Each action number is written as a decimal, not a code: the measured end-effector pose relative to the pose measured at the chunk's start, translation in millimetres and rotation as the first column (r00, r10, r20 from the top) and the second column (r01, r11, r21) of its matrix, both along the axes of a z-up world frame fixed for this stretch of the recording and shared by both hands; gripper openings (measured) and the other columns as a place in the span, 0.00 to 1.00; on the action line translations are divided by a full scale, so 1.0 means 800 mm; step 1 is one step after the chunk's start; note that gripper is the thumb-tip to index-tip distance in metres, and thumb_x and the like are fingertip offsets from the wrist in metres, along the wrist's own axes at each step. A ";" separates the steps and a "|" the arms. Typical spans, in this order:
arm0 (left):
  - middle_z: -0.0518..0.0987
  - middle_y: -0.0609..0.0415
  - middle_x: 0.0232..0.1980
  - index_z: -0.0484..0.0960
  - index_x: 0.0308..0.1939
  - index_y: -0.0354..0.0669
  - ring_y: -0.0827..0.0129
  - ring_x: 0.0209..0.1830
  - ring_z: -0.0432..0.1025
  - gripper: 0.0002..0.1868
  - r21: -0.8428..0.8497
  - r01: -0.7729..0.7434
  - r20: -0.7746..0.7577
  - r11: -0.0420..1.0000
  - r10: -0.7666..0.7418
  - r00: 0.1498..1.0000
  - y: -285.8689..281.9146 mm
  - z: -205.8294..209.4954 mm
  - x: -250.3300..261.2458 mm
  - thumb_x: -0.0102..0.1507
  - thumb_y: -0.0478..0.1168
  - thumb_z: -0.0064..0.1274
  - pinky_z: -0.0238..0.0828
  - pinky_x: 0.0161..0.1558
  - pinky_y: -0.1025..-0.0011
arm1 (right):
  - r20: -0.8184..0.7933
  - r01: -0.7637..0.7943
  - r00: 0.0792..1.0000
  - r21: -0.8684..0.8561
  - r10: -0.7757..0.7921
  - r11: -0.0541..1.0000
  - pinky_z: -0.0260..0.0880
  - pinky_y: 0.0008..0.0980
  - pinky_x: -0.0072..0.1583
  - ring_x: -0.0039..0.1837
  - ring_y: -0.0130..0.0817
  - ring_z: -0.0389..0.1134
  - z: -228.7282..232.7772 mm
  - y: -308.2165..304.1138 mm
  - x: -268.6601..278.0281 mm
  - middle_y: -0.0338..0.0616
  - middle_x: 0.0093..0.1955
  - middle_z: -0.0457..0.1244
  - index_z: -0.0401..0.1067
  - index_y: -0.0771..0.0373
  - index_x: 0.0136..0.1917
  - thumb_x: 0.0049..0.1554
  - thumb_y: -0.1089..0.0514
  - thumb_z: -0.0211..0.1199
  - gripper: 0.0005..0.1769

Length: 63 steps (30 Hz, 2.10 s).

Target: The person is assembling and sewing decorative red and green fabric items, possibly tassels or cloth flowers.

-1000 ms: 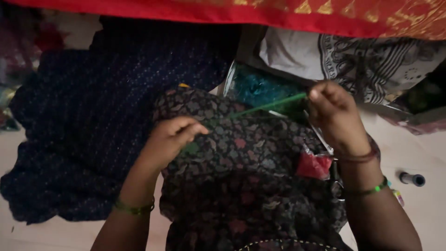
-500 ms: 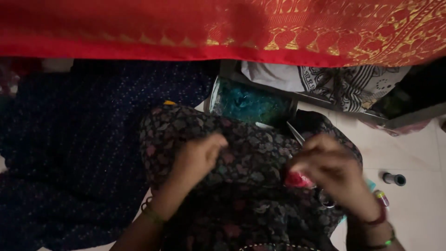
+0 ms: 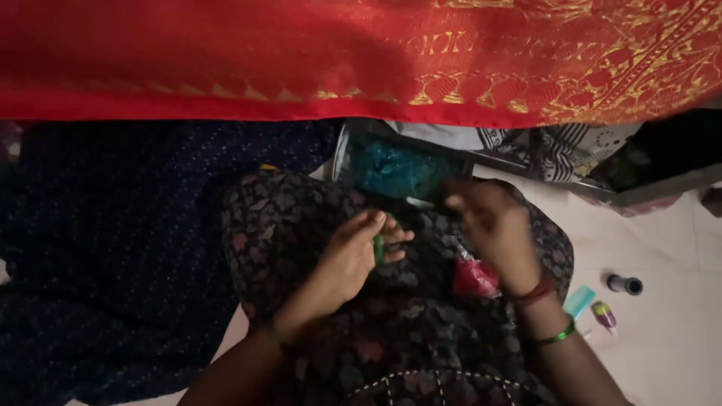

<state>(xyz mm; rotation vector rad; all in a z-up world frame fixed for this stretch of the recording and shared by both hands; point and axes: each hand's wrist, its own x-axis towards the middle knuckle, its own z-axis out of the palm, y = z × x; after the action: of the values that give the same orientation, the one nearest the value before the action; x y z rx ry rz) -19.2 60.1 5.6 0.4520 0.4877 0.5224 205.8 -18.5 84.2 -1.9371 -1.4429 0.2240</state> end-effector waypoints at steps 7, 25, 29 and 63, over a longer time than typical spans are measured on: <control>0.82 0.57 0.48 0.80 0.53 0.41 0.70 0.47 0.76 0.14 0.149 0.059 -0.173 0.987 -0.032 0.984 -0.006 0.004 0.027 0.69 0.44 0.48 0.76 0.50 0.62 | -0.888 -0.309 0.423 0.047 0.182 0.950 0.71 0.31 0.61 0.58 0.28 0.69 -0.003 -0.003 -0.040 0.40 0.56 0.67 0.58 0.62 0.75 0.61 0.66 0.60 0.31; 0.69 0.60 0.24 0.75 0.32 0.41 0.76 0.22 0.64 0.14 0.241 0.418 -0.325 0.876 -0.333 0.885 -0.011 0.024 0.034 0.70 0.44 0.48 0.62 0.26 0.74 | -0.563 -0.308 0.783 0.016 0.263 0.951 0.74 0.26 0.46 0.47 0.27 0.72 -0.028 -0.019 -0.025 0.42 0.52 0.64 0.73 0.66 0.60 0.53 0.76 0.58 0.21; 0.68 0.61 0.24 0.75 0.33 0.41 0.77 0.22 0.64 0.13 0.227 0.439 -0.287 0.869 -0.371 0.883 -0.005 0.031 0.030 0.70 0.43 0.47 0.62 0.27 0.75 | -0.685 -0.396 0.669 0.002 0.290 0.918 0.77 0.23 0.42 0.45 0.23 0.73 -0.017 -0.025 -0.011 0.41 0.57 0.62 0.72 0.66 0.62 0.54 0.75 0.63 0.23; 0.84 0.53 0.48 0.79 0.58 0.43 0.73 0.45 0.78 0.15 0.525 0.463 -0.411 0.714 -0.263 0.873 -0.018 -0.112 0.088 0.69 0.42 0.50 0.76 0.49 0.71 | -0.383 0.671 0.730 0.242 -0.566 0.701 0.68 0.24 0.52 0.50 0.27 0.67 -0.126 -0.335 0.412 0.40 0.51 0.68 0.74 0.66 0.56 0.62 0.71 0.50 0.15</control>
<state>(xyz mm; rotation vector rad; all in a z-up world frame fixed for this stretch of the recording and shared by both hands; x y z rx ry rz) 51.2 45.8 -84.1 1.2546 0.5031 0.1994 535.3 -286.9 -16.4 -1.8656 -0.5182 -0.0892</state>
